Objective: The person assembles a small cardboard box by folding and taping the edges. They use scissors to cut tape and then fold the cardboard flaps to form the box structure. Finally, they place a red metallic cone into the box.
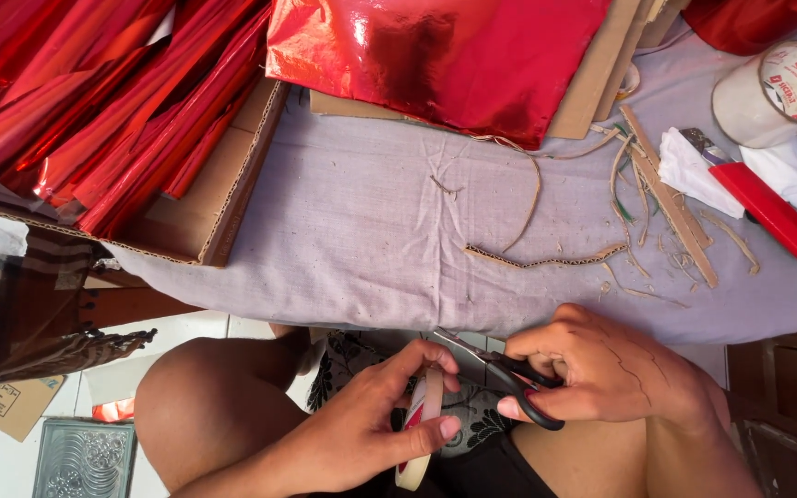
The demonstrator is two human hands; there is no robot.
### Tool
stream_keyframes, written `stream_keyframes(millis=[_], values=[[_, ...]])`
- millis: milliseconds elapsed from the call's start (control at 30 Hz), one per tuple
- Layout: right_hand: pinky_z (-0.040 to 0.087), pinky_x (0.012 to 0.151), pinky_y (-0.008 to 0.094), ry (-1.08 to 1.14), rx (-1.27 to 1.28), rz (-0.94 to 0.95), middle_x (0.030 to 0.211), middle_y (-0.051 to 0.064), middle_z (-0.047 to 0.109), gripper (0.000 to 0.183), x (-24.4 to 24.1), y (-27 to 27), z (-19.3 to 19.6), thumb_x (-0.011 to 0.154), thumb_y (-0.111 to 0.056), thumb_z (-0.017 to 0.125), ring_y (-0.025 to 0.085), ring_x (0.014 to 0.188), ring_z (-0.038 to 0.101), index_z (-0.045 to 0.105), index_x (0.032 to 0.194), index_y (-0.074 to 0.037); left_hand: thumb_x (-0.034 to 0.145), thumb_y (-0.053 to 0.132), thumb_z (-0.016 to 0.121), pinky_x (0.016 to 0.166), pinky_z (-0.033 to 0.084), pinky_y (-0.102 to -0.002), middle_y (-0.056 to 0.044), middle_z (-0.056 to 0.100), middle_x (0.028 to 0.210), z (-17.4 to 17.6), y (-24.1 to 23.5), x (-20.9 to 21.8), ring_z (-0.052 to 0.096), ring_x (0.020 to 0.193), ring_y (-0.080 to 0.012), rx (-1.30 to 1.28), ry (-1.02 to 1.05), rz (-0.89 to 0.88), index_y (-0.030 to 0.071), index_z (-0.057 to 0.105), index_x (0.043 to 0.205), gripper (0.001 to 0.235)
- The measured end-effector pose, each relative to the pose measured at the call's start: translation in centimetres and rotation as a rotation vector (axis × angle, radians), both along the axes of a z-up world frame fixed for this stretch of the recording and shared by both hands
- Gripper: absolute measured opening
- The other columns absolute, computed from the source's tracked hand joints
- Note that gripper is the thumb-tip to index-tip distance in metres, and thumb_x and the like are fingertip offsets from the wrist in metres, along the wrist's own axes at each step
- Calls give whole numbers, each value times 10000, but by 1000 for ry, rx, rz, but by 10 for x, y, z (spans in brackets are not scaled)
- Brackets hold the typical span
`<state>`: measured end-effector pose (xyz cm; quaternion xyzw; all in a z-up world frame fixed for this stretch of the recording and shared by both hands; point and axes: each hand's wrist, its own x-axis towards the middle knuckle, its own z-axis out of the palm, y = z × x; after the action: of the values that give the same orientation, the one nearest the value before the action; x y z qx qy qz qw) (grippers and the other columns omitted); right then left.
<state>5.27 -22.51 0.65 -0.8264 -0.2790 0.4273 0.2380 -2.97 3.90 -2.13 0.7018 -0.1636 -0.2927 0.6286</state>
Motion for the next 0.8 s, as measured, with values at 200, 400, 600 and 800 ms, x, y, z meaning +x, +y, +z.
stream_keyframes(millis=[200,400,600,800], values=[[461,720,205,-56,-1,64,440,-99,426,580,-3,-8,-9,883,-503,835,153,482,311,414,630,-193,928,416,625,717,500,-261,54,680,1092,-10,2,-2,607,880,-70,59,99,56,199,557,1183,342],[427,668,270,4,-84,175,547,-91,517,621,0,-36,-2,799,-663,818,102,595,490,430,661,-198,942,423,619,764,483,-274,56,658,989,-15,5,-2,574,789,-91,60,42,81,170,559,1174,349],[454,562,243,-805,435,-315,801,-69,692,474,-16,8,-20,751,-282,904,86,525,436,671,1109,-76,936,425,609,771,479,-286,65,654,1026,-8,4,0,575,774,-104,119,26,35,184,548,1168,340],[486,649,304,-1023,281,-242,762,-89,649,280,-2,38,-12,804,-216,837,110,695,648,685,1039,-195,944,434,606,763,484,-276,44,663,1051,-10,2,-1,572,792,-90,78,9,24,177,535,1181,357]])
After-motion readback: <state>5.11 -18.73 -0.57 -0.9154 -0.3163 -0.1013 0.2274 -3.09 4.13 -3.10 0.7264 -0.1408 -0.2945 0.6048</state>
